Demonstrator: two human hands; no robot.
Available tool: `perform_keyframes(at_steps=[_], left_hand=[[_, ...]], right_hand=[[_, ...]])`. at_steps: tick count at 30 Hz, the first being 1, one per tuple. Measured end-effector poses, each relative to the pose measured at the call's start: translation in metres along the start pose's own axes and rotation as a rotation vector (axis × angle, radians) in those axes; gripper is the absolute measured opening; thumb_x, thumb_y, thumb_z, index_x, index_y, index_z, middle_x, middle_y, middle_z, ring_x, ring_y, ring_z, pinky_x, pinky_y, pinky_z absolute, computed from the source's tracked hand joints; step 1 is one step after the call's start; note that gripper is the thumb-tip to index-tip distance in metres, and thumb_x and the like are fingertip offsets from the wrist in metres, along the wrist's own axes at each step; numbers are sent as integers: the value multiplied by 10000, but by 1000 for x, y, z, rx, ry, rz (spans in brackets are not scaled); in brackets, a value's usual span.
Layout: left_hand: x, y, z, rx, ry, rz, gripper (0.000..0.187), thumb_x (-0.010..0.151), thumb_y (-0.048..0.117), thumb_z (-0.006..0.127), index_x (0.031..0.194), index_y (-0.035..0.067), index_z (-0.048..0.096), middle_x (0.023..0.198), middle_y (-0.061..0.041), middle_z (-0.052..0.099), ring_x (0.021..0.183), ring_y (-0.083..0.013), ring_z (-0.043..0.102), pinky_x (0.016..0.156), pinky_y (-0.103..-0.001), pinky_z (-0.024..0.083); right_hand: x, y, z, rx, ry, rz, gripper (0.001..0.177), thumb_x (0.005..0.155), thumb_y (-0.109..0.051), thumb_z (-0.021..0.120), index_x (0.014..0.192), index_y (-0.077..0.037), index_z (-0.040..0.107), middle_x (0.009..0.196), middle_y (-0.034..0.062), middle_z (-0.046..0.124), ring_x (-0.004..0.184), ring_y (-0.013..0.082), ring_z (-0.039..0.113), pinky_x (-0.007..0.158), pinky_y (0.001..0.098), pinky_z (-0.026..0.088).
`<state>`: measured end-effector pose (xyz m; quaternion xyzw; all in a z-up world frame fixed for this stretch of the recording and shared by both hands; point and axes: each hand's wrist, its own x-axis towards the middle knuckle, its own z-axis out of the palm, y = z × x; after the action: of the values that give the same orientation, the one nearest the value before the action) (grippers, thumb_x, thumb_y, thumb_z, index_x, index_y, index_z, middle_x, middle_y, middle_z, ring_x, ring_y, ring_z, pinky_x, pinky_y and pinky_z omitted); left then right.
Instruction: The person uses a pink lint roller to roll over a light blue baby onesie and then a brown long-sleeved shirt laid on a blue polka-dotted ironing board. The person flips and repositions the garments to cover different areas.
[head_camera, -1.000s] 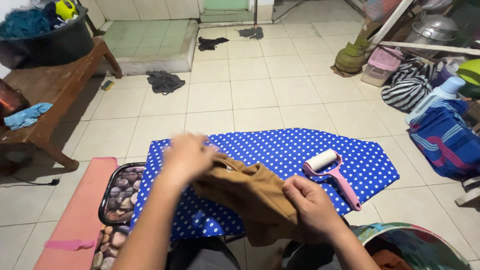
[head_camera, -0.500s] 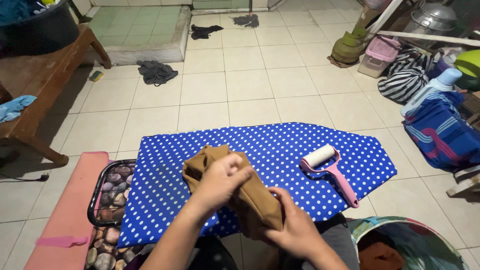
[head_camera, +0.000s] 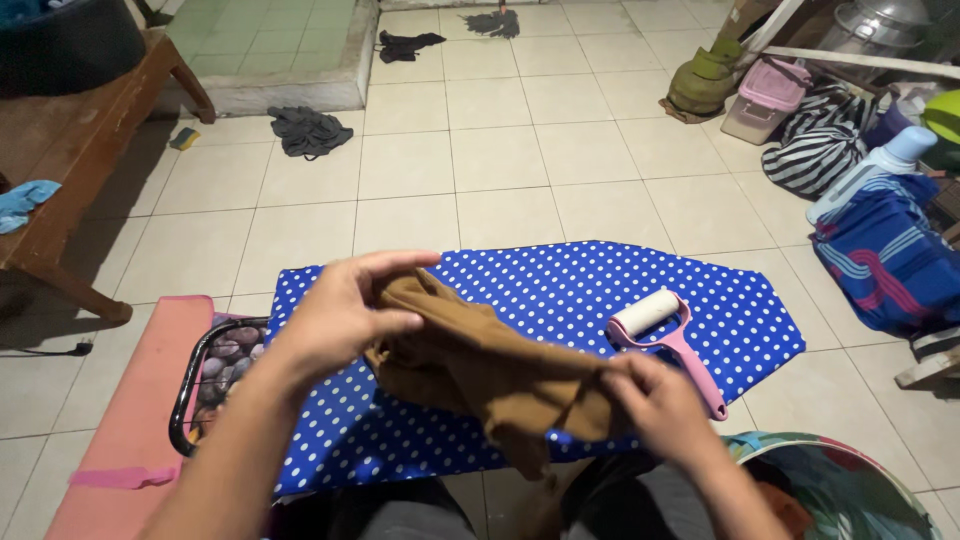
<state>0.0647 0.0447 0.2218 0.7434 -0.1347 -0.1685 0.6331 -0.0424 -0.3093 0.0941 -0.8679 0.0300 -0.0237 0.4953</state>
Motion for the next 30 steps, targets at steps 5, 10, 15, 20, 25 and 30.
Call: perform_keyframes(at_steps=[5,10,15,20,25,30], left_hand=[[75,14,-50,775,212,122,255,823,62,667,1027,119,808,912,-111,803,809,-182,765,785,-344,607],[127,77,-100,1121,591,590,196,787,92,751,959,147,827,952,-130,749,861,-332,703,741,-463,555],[108,112,-92,699,671,843,216,888,-14,627,1002,103,768,943,-73,760,870,-236,737,801,-340,564],[60,41,-72,740,749,1098,257,909,-116,622,1071,47,737,1142,-134,729,1116,-300,723,1012,-374,582],[4,-119,-34,782,580,665,246,852,-38,629,1043,78,734,1170,-166,704,1093,-357,689,961,-424,559],[-52,-213,-12,819,420,362,215,739,30,723,933,102,778,1164,-88,723,1068,-308,684,893,-410,552]], right_hand=[[78,-52,-43,-326,66,-95,222,819,-264,805,912,-66,769,771,98,741,680,187,695,667,336,544],[139,-116,-89,-560,214,-723,218,729,-35,804,934,-81,747,820,102,649,765,282,654,690,379,518],[136,-140,-92,-660,590,-802,104,924,-63,782,994,-122,732,904,87,649,839,288,668,706,400,526],[113,-78,-54,-685,612,-896,79,966,-58,709,980,-132,684,866,79,654,805,304,657,707,427,534],[59,9,-5,-660,69,-812,300,685,11,640,956,-117,646,854,76,659,793,304,658,668,433,520],[6,31,17,-574,-126,-416,464,595,32,638,1016,-147,715,934,60,693,972,294,628,793,412,478]])
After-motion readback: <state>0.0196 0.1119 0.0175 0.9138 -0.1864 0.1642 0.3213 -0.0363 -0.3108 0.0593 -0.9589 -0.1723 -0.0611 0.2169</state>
